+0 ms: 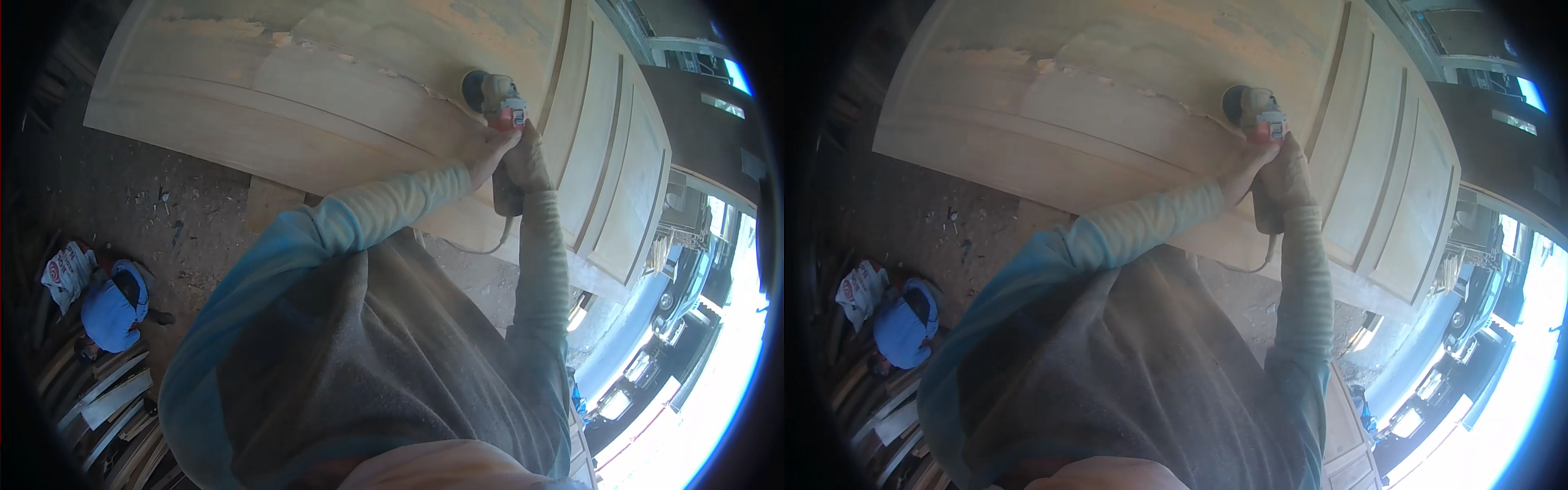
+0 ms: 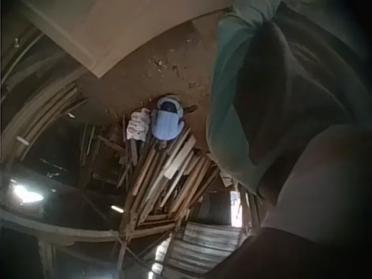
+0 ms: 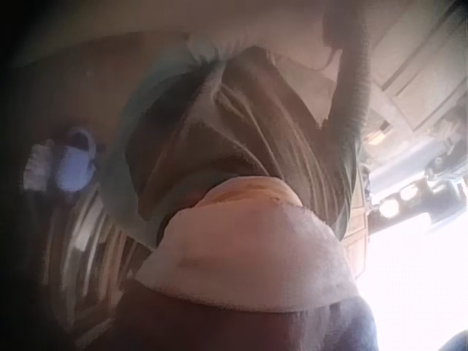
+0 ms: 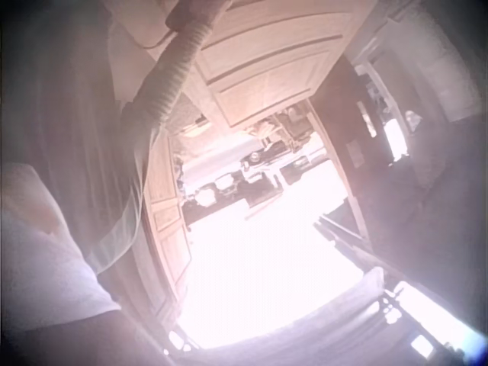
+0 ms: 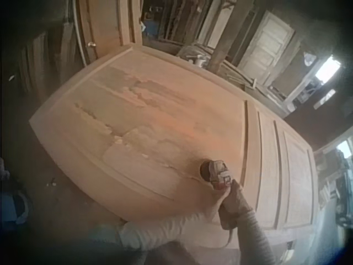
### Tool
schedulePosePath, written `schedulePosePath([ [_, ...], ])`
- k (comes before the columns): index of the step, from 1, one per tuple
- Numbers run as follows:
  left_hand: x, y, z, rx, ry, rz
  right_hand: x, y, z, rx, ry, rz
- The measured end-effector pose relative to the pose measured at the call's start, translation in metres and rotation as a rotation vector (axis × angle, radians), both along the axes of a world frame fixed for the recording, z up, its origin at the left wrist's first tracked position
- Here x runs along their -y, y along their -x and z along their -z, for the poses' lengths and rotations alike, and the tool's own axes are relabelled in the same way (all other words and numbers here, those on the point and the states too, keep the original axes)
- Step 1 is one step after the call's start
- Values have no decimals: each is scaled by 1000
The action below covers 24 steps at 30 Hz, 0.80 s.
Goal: The person sands the surface and recessed panels of a wooden door using a handheld power sander.
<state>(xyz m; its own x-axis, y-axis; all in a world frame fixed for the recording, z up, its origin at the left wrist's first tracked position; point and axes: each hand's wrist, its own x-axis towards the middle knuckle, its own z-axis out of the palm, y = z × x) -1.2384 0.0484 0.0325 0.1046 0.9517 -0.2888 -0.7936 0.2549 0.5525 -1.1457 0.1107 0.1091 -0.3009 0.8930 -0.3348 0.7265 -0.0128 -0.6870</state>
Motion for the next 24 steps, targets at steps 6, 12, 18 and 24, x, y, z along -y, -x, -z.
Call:
schedulePosePath([
  [6,-14,-19,-2,-32,5,-131,-14,-4,-7,-16,75,-85],
  [12,-2,-39,-8,-100,-90,-159,-11,-44,10,-91,-145,-398],
  [18,-20,-56,-7,27,7,-77,-33,-73,32,-210,22,-185],
  [24,-22,-58,6,-7,-100,-159,-33,-55,19,-188,-26,-254],
])
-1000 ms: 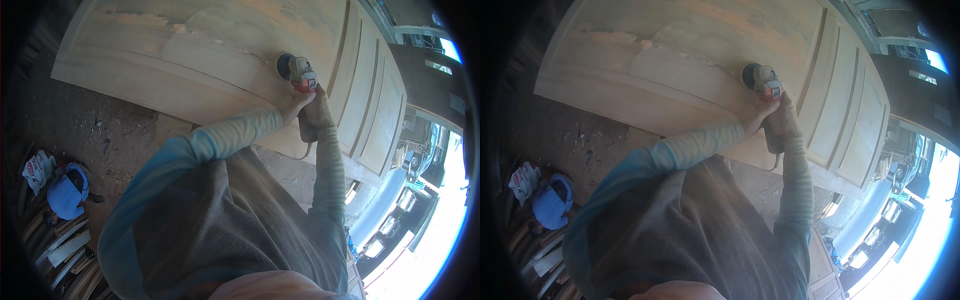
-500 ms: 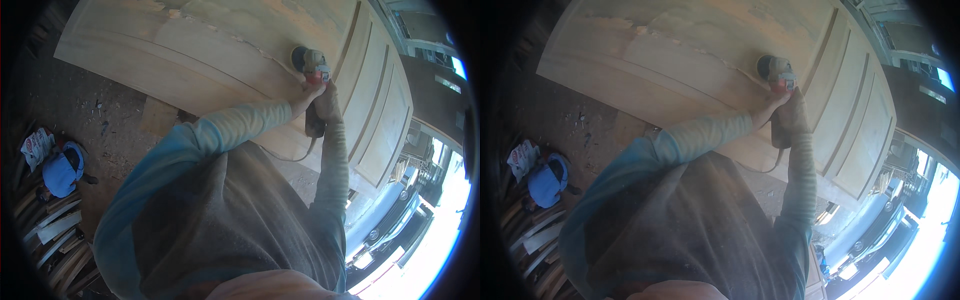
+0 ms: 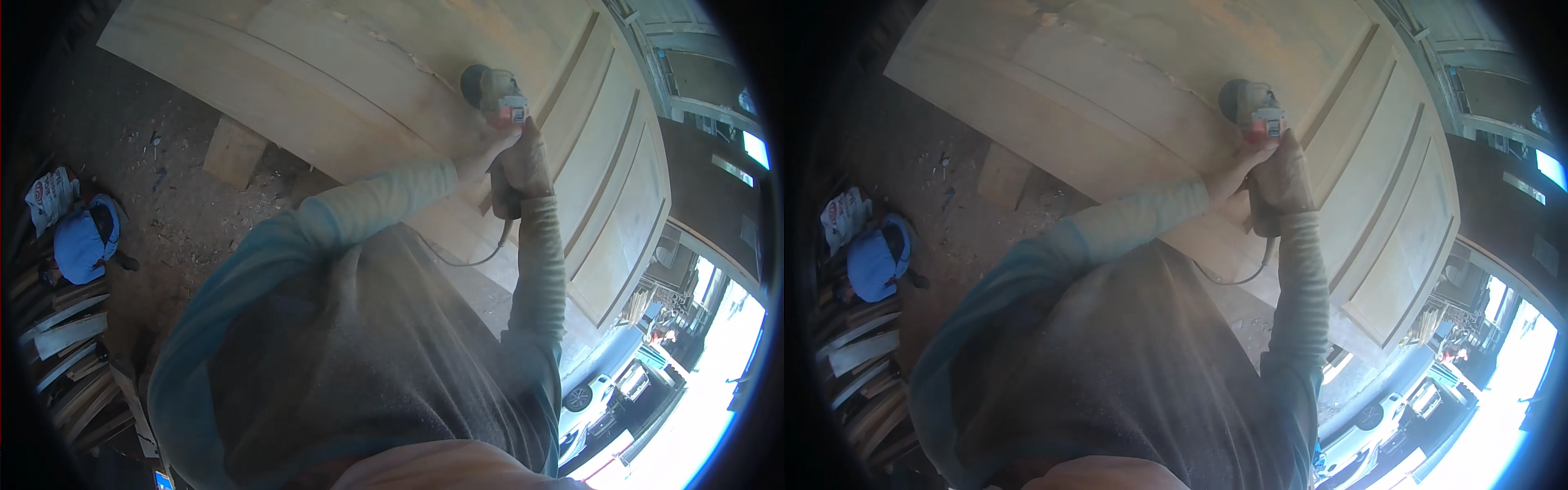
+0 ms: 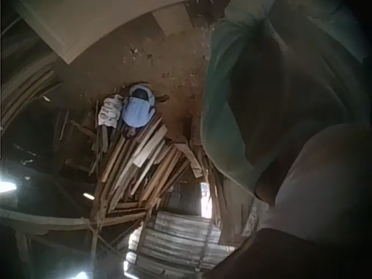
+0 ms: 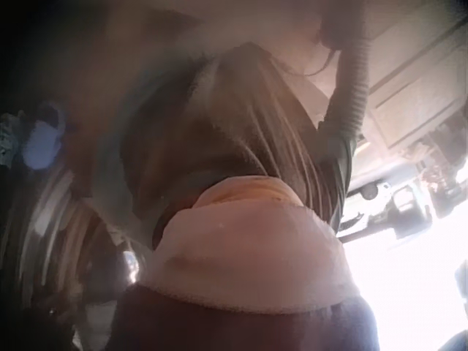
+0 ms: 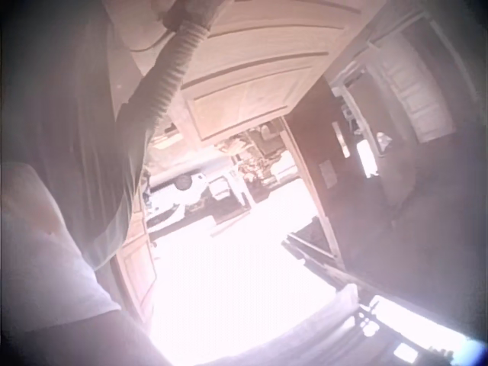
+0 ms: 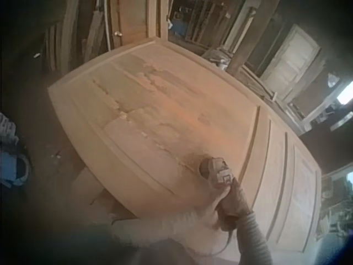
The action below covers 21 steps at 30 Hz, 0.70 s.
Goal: The person sands the surface and recessed panels of a wooden door using a handheld power sander.
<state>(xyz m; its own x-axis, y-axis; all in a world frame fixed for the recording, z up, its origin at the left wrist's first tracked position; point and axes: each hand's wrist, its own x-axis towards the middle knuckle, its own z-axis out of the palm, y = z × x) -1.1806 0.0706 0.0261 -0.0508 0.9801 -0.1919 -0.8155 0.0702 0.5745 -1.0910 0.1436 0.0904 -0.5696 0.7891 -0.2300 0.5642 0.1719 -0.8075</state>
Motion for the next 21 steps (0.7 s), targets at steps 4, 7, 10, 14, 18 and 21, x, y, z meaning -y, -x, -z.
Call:
schedulePosePath([
  [4,8,10,-12,-42,59,11,-3,16,-21,168,-207,-86],
  [7,12,19,-26,0,85,19,-1,26,-33,150,-222,-191],
  [10,17,18,-32,27,52,-6,2,31,-37,249,-53,-64],
  [14,27,-3,-27,57,85,-104,2,21,-30,246,-259,-318],
  [18,23,-33,-22,203,13,-174,-10,-4,-14,152,-147,-242],
  [21,9,-52,-18,246,23,-169,-25,-23,2,17,-28,-178],
])
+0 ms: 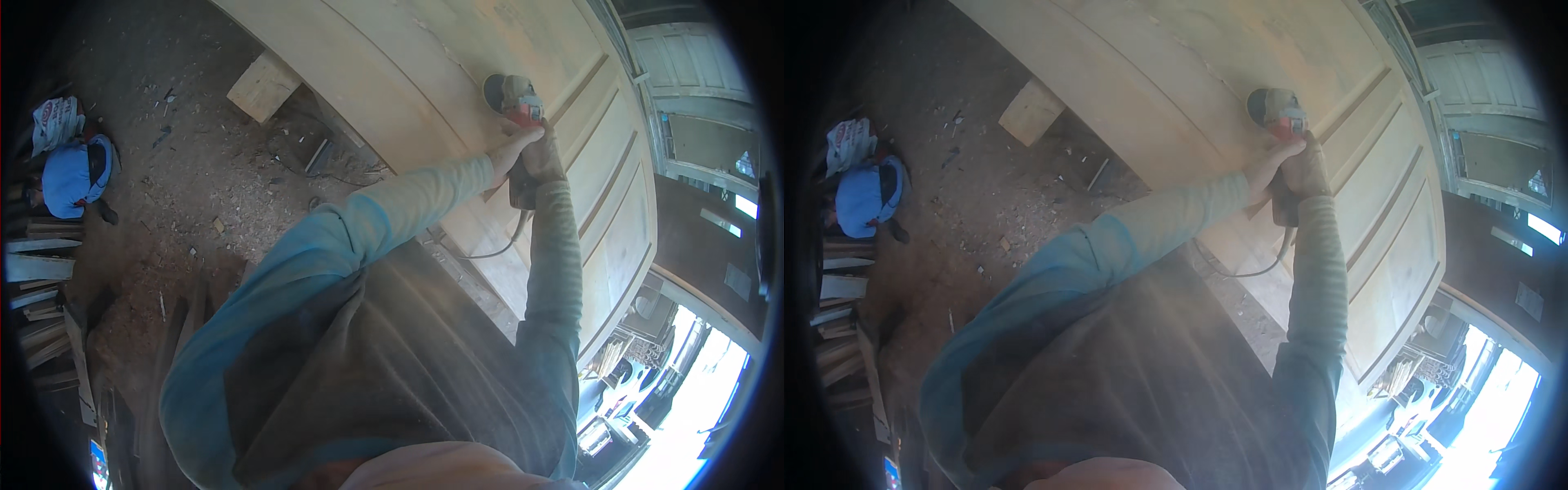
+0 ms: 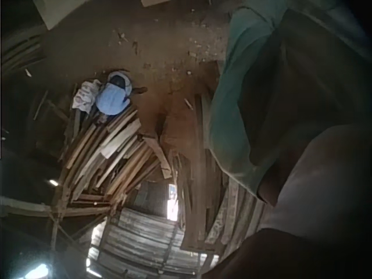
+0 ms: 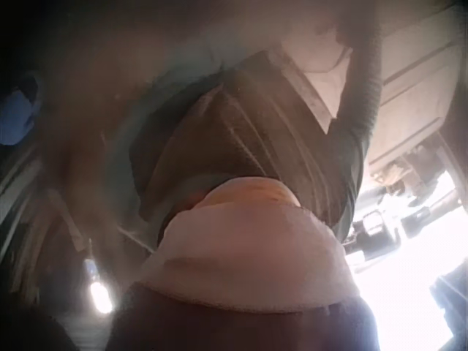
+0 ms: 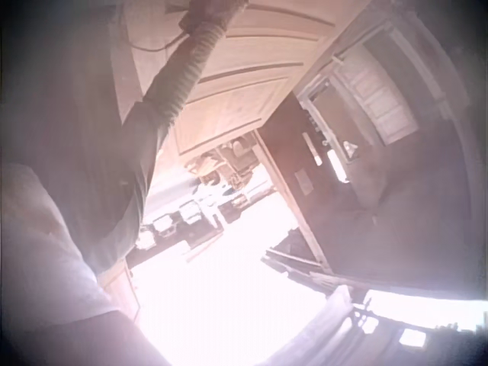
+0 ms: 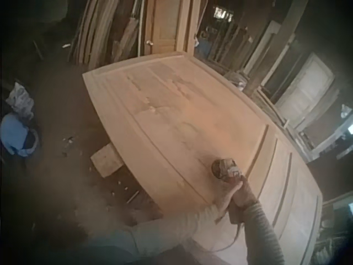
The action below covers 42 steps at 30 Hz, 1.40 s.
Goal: The person sands the surface and recessed panels of a wooden door using a handheld power sander.
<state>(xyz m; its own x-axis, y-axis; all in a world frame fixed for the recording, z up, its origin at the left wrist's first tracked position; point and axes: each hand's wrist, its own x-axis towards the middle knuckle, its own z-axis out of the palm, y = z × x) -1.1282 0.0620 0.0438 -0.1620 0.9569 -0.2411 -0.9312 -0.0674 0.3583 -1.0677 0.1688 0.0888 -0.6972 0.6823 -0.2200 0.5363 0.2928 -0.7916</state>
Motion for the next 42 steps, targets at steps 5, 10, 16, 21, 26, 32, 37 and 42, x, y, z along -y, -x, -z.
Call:
schedulePosePath([
  [5,-24,-12,9,9,-116,-70,-29,-15,16,-4,-63,-86],
  [10,-35,-20,6,-34,0,-155,-42,-14,17,13,-131,-234],
  [16,-46,-41,2,-59,-30,-194,-44,-25,-4,81,-236,-169],
  [21,-51,-54,12,-82,49,-219,-46,-42,-9,141,-60,-150],
  [26,-48,-54,13,-99,118,-166,-45,-42,-2,65,-112,-254],
  [32,-46,-65,2,-122,4,-209,-38,-53,-21,24,4,-120],
  [37,-46,-89,6,-161,57,-139,-38,-77,-23,88,-79,-239],
  [42,-48,-103,13,-289,181,-83,-42,-90,-17,24,43,-192],
])
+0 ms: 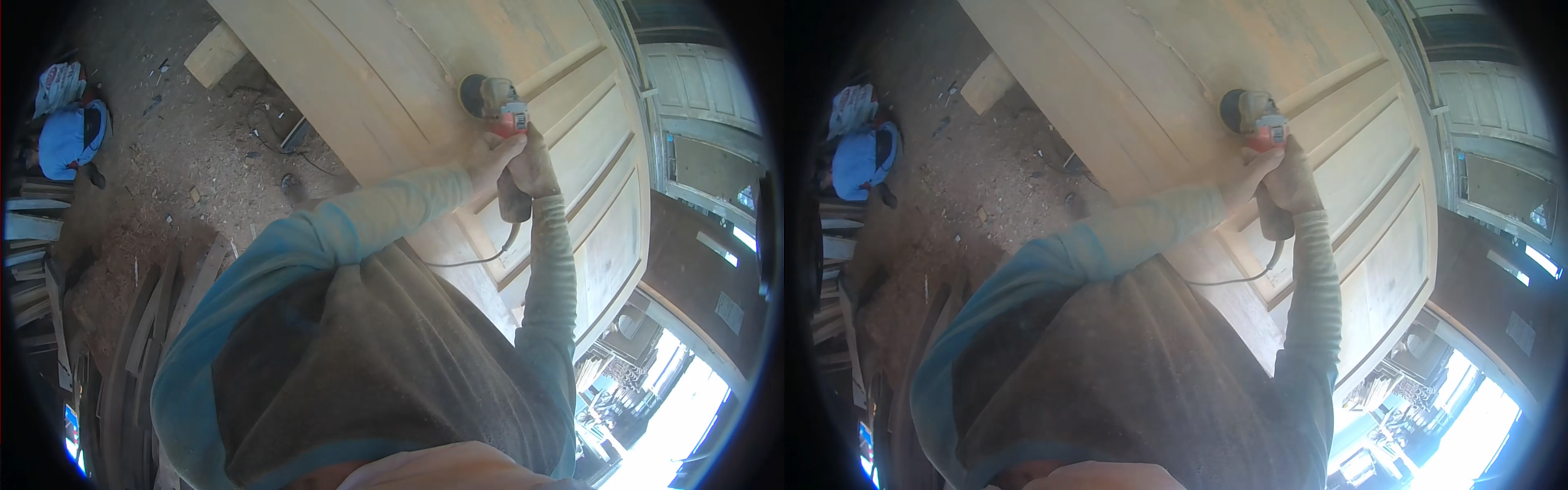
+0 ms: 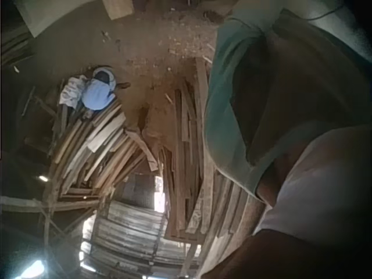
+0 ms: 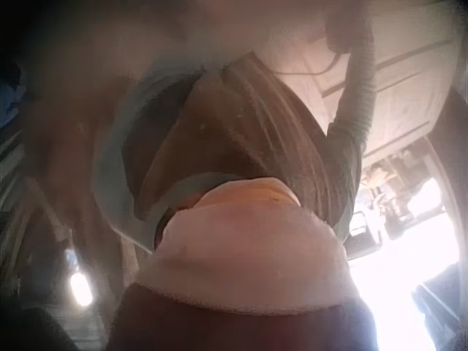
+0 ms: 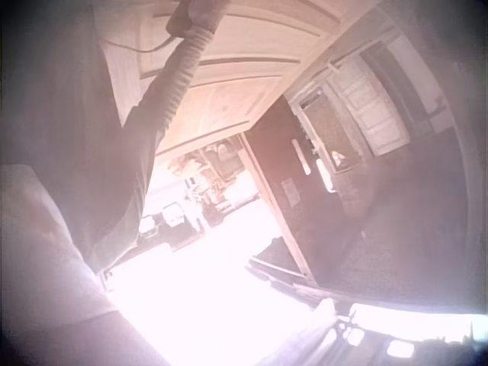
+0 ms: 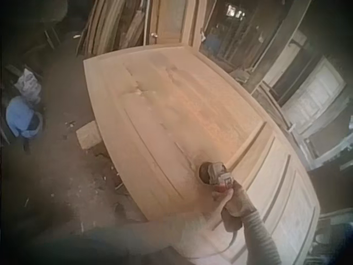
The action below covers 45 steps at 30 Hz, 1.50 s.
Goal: The person sands the surface and recessed panels of a wooden door using a handheld power sander.
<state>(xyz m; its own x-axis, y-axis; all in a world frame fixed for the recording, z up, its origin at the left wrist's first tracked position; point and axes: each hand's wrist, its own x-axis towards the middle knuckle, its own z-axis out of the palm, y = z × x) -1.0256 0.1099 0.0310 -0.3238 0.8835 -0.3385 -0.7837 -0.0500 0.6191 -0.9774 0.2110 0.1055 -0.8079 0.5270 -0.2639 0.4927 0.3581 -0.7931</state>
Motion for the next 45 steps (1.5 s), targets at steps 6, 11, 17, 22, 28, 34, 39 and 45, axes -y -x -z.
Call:
schedulePosePath([
  [6,16,-10,-4,1,48,-3,15,-2,-22,155,88,2],
  [11,43,-9,-14,107,-47,-128,42,3,-23,59,-178,-262],
  [17,43,17,-5,25,-115,-231,42,32,-15,93,41,-105],
  [22,49,35,12,64,-171,-178,44,44,-5,-17,-96,-230],
  [28,61,31,-7,62,-160,-238,45,44,3,22,-184,-292],
  [34,55,27,-12,67,-127,-209,42,40,-6,62,129,-136],
  [39,55,1,12,23,-193,-128,51,12,-8,-126,-191,-368],
  [45,64,-19,13,43,-41,30,58,-4,-9,-43,-2,-186],
])
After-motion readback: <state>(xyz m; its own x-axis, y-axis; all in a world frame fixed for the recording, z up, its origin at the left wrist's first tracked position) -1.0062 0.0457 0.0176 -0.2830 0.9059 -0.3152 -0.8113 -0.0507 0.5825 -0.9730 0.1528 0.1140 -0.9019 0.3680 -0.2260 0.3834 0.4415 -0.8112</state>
